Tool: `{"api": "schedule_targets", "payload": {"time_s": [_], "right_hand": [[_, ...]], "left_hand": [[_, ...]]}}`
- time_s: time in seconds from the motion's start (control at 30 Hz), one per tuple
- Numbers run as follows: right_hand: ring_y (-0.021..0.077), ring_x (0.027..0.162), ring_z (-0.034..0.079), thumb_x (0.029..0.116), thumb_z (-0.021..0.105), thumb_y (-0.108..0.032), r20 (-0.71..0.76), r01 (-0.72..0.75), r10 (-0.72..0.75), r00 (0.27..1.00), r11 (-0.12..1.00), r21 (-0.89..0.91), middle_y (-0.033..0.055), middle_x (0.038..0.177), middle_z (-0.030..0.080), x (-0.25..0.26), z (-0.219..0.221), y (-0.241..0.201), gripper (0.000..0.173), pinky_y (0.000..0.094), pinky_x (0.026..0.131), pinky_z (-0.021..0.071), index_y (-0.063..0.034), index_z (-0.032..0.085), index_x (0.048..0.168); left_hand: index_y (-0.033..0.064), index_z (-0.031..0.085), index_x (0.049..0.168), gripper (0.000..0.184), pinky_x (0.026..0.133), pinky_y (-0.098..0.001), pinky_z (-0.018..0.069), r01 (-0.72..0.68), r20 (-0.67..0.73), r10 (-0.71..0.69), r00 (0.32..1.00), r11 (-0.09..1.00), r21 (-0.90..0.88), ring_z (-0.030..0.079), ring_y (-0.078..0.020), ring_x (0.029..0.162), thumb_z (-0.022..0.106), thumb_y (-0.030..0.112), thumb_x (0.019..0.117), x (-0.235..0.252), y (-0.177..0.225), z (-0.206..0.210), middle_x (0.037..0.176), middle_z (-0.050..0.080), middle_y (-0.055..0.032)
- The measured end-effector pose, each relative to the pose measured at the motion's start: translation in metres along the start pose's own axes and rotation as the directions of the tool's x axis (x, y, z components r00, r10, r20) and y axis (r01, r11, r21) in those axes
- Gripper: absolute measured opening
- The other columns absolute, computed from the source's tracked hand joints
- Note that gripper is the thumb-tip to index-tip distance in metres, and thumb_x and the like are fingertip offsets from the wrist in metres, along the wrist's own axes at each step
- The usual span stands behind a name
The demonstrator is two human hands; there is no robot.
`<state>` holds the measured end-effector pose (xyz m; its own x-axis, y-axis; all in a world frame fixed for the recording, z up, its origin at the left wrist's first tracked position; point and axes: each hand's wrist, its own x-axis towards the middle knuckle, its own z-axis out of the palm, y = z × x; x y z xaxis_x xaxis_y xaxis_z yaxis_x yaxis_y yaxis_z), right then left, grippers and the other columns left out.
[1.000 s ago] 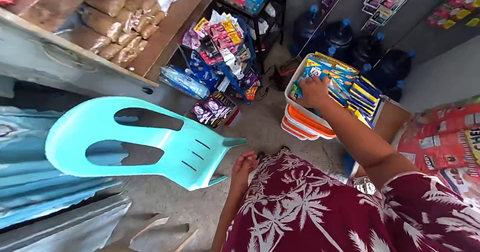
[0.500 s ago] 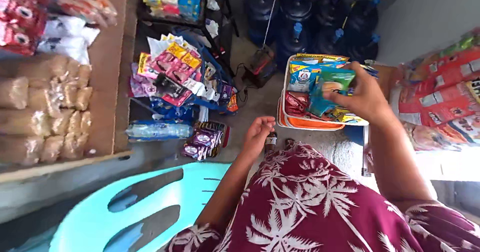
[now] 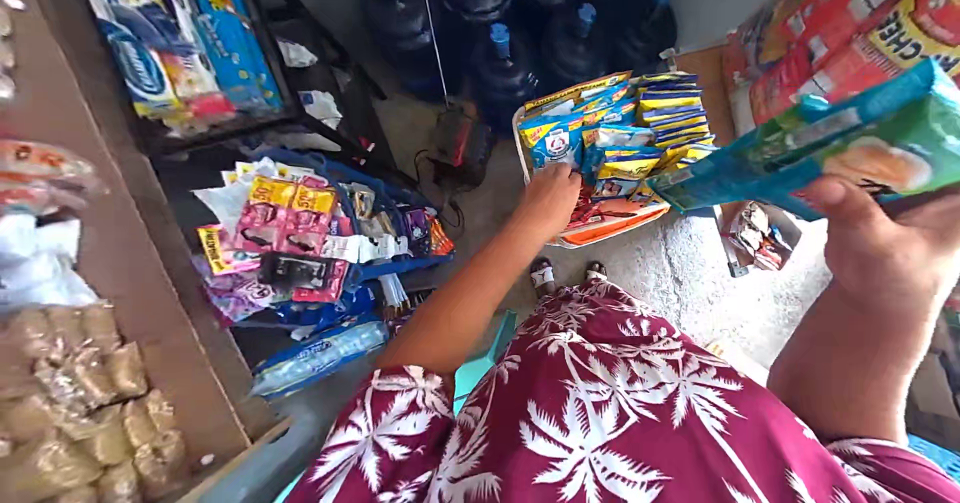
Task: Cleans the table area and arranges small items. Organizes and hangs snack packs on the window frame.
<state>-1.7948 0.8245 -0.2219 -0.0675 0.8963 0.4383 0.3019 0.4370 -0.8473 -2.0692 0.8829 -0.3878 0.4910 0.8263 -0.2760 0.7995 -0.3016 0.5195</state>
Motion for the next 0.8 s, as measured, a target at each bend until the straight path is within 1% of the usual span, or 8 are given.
{"api": "schedule_targets", "payload": {"time_s": [0.1, 0.17, 0.3, 0.4, 0.43, 0.53, 0.63, 0.8], "right_hand": [[0.0148, 0.111, 0.067, 0.0792, 0.089, -0.025, -0.100, -0.009, 0.005, 0.995, 0.999, -0.043, -0.0028, 0.121, 0.065, -0.025, -0.020, 0.002, 0.065, 0.0375, 0.097, 0.0585, -0.0127, 0.050, 0.129], [0.0150, 0.111, 0.067, 0.0787, 0.090, -0.025, -0.162, -0.034, 0.027, 0.986, 0.998, -0.044, -0.0030, 0.121, 0.066, -0.039, -0.031, 0.005, 0.064, 0.0382, 0.098, 0.0583, -0.0133, 0.050, 0.128], [0.0136, 0.111, 0.067, 0.0789, 0.090, -0.025, -0.233, -0.080, 0.068, 0.970, 0.996, -0.045, -0.0049, 0.121, 0.067, -0.059, -0.046, 0.011, 0.065, 0.0373, 0.098, 0.0581, -0.0148, 0.050, 0.129], [0.0122, 0.110, 0.068, 0.0783, 0.090, -0.024, -0.267, -0.108, 0.087, 0.960, 0.992, -0.063, -0.0061, 0.119, 0.066, -0.067, -0.048, 0.014, 0.064, 0.0358, 0.098, 0.0588, -0.0146, 0.049, 0.127], [0.0120, 0.110, 0.068, 0.0788, 0.089, -0.023, -0.271, -0.108, 0.086, 0.959, 0.992, -0.068, -0.0061, 0.119, 0.066, -0.068, -0.049, 0.014, 0.064, 0.0357, 0.098, 0.0587, -0.0141, 0.049, 0.127], [0.0109, 0.110, 0.067, 0.0800, 0.089, -0.022, -0.286, -0.106, 0.076, 0.955, 0.990, -0.090, -0.0071, 0.119, 0.066, -0.072, -0.054, 0.015, 0.062, 0.0344, 0.099, 0.0584, -0.0148, 0.048, 0.127], [0.0131, 0.109, 0.068, 0.0792, 0.089, -0.022, -0.321, -0.104, 0.064, 0.945, 0.989, -0.109, -0.0046, 0.118, 0.066, -0.077, -0.066, 0.014, 0.063, 0.0364, 0.098, 0.0587, -0.0129, 0.048, 0.126], [0.0142, 0.112, 0.066, 0.0840, 0.086, -0.027, -0.421, -0.167, 0.056, 0.906, 0.958, -0.232, -0.0014, 0.120, 0.065, -0.091, -0.108, 0.013, 0.063, 0.0369, 0.100, 0.0563, -0.0081, 0.047, 0.130]], "left_hand": [[-0.0068, 0.060, 0.132, 0.045, 0.113, -0.0598, 0.0326, 0.142, 0.112, -0.170, 0.979, 0.965, 0.219, 0.054, -0.0451, 0.128, 0.057, 0.027, 0.1035, 0.012, 0.016, 0.001, 0.133, 0.059, -0.0301], [-0.0053, 0.058, 0.136, 0.055, 0.112, -0.0626, 0.0318, 0.196, 0.186, -0.234, 0.954, 0.960, 0.200, 0.053, -0.0451, 0.129, 0.047, 0.041, 0.1072, 0.016, 0.024, 0.000, 0.135, 0.058, -0.0297], [-0.0012, 0.063, 0.131, 0.054, 0.100, -0.0664, 0.0445, 0.170, 0.279, -0.174, 0.944, 0.985, 0.038, 0.057, -0.0440, 0.128, 0.036, 0.041, 0.1103, 0.011, 0.027, 0.001, 0.132, 0.062, -0.0269], [-0.0033, 0.049, 0.145, 0.058, 0.107, -0.0634, 0.0417, 0.215, 0.169, -0.211, 0.963, 0.977, -0.003, 0.037, -0.0470, 0.143, 0.045, 0.041, 0.1078, 0.006, 0.028, 0.011, 0.157, 0.036, -0.0257], [-0.0035, 0.046, 0.148, 0.062, 0.107, -0.0635, 0.0411, 0.231, 0.171, -0.230, 0.958, 0.973, 0.015, 0.035, -0.0476, 0.144, 0.046, 0.043, 0.1072, 0.007, 0.029, 0.012, 0.159, 0.033, -0.0261], [-0.0050, 0.048, 0.146, 0.070, 0.111, -0.0659, 0.0352, 0.225, 0.291, -0.223, 0.930, 0.974, 0.027, 0.035, -0.0471, 0.145, 0.038, 0.053, 0.1076, 0.012, 0.030, 0.009, 0.153, 0.040, -0.0296], [-0.0005, 0.053, 0.144, 0.074, 0.112, -0.0697, 0.0298, 0.196, 0.335, -0.191, 0.923, 0.980, 0.020, 0.042, -0.0437, 0.143, 0.030, 0.059, 0.1070, 0.015, 0.023, 0.009, 0.148, 0.050, -0.0275], [-0.0030, 0.054, 0.141, 0.076, 0.110, -0.0686, 0.0359, 0.126, 0.202, -0.125, 0.971, 0.992, 0.011, 0.044, -0.0467, 0.140, 0.038, 0.062, 0.1042, 0.010, 0.023, 0.016, 0.150, 0.046, -0.0292]]}}
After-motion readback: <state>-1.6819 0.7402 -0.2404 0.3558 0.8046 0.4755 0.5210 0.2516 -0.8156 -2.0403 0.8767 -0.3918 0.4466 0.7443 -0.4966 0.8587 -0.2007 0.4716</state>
